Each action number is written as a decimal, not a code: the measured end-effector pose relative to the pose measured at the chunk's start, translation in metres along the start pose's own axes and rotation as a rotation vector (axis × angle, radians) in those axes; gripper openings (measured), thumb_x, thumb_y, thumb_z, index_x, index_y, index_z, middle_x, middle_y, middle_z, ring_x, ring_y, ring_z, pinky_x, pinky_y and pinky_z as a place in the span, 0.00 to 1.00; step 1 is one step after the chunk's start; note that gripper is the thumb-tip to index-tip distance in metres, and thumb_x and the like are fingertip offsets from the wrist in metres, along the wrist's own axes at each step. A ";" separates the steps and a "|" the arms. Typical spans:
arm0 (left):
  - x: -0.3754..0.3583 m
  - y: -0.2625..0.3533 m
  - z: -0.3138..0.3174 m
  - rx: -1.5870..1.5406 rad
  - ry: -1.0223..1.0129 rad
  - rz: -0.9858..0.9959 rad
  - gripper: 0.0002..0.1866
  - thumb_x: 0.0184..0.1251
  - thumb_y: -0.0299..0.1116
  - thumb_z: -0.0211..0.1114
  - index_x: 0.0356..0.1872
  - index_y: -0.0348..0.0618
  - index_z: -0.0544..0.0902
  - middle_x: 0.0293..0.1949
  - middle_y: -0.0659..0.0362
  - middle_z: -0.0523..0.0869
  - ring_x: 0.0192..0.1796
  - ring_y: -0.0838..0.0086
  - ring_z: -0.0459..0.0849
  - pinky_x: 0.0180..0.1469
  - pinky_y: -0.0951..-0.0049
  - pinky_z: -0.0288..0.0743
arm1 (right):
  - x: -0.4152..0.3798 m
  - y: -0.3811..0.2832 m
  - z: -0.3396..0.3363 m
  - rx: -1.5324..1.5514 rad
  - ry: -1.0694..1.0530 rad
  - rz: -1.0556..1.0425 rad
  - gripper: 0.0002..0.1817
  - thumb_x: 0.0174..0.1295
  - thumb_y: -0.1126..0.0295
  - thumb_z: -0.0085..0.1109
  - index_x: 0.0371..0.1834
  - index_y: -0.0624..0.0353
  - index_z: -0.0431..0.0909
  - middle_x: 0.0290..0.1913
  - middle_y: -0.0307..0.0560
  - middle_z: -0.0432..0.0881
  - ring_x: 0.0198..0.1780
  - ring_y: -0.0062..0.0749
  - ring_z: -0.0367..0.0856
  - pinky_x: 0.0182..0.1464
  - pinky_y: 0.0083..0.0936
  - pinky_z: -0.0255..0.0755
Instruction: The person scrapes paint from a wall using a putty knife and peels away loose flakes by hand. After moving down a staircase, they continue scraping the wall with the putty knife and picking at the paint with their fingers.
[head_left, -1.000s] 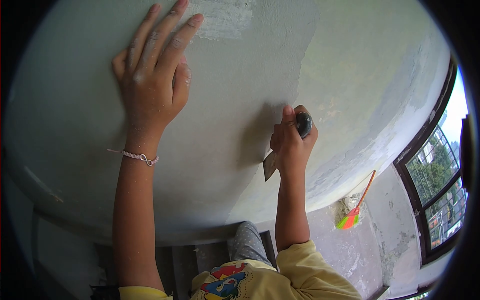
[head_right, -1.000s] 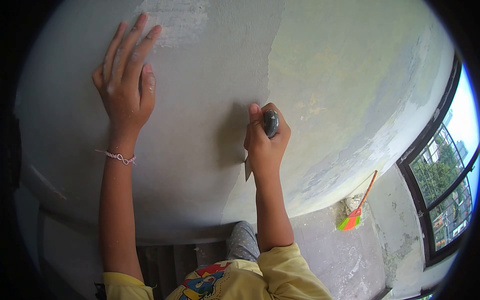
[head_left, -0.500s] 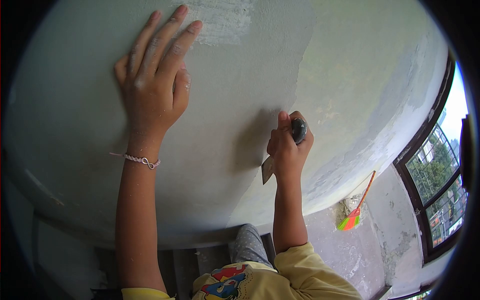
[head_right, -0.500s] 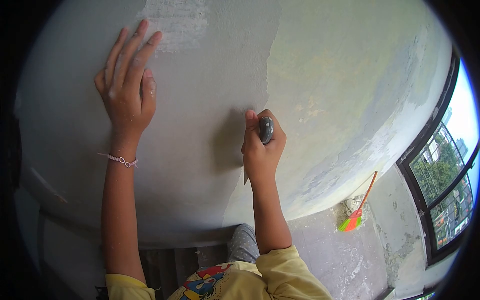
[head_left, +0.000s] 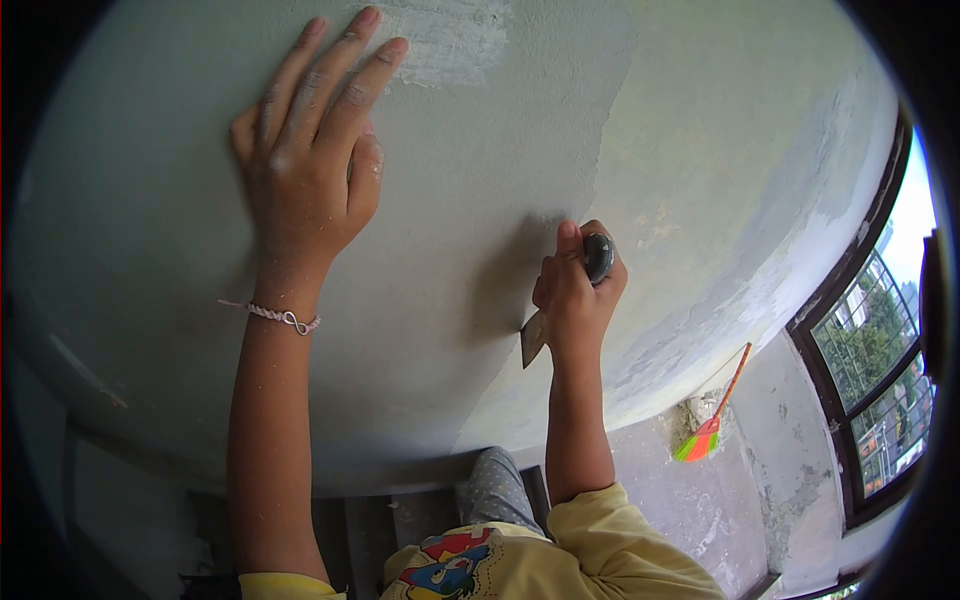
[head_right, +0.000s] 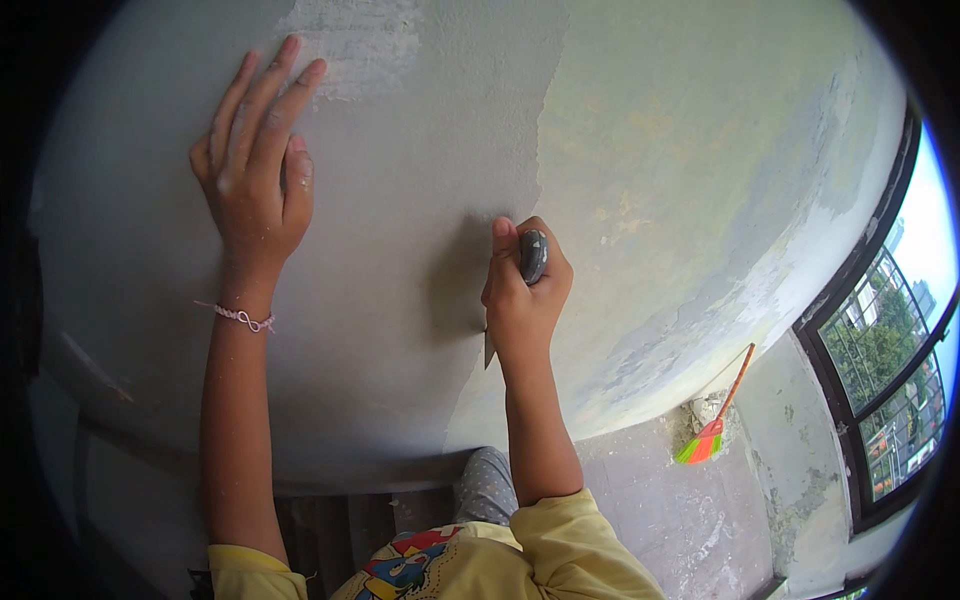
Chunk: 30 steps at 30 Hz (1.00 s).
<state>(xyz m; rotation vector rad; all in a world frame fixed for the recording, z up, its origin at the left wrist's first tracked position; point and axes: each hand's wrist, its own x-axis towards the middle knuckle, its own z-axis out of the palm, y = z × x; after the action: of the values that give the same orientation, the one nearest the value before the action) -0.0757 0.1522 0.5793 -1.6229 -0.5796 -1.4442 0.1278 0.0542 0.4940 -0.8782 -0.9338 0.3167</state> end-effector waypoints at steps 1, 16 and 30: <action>0.000 0.000 0.000 0.003 0.001 -0.001 0.31 0.60 0.25 0.54 0.65 0.62 0.80 0.69 0.68 0.79 0.73 0.67 0.73 0.63 0.68 0.60 | 0.000 -0.001 0.000 0.020 0.008 0.015 0.22 0.74 0.63 0.60 0.21 0.55 0.64 0.16 0.30 0.63 0.16 0.11 0.57 0.17 0.18 0.51; -0.001 0.002 0.002 0.018 0.010 0.002 0.31 0.59 0.25 0.56 0.66 0.62 0.79 0.69 0.68 0.79 0.73 0.67 0.73 0.63 0.67 0.59 | 0.008 -0.007 0.003 -0.009 -0.032 -0.030 0.21 0.73 0.64 0.61 0.21 0.56 0.66 0.15 0.31 0.64 0.15 0.12 0.58 0.18 0.19 0.50; -0.001 0.001 0.005 0.021 0.034 0.012 0.31 0.58 0.25 0.56 0.65 0.64 0.80 0.69 0.70 0.79 0.72 0.69 0.74 0.61 0.68 0.60 | 0.020 -0.022 0.006 0.018 -0.062 -0.042 0.22 0.73 0.63 0.61 0.21 0.55 0.65 0.14 0.31 0.64 0.13 0.12 0.58 0.16 0.19 0.50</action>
<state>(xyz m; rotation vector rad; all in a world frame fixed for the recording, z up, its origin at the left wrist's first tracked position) -0.0728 0.1558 0.5779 -1.5797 -0.5629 -1.4496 0.1316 0.0557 0.5241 -0.8350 -1.0035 0.3175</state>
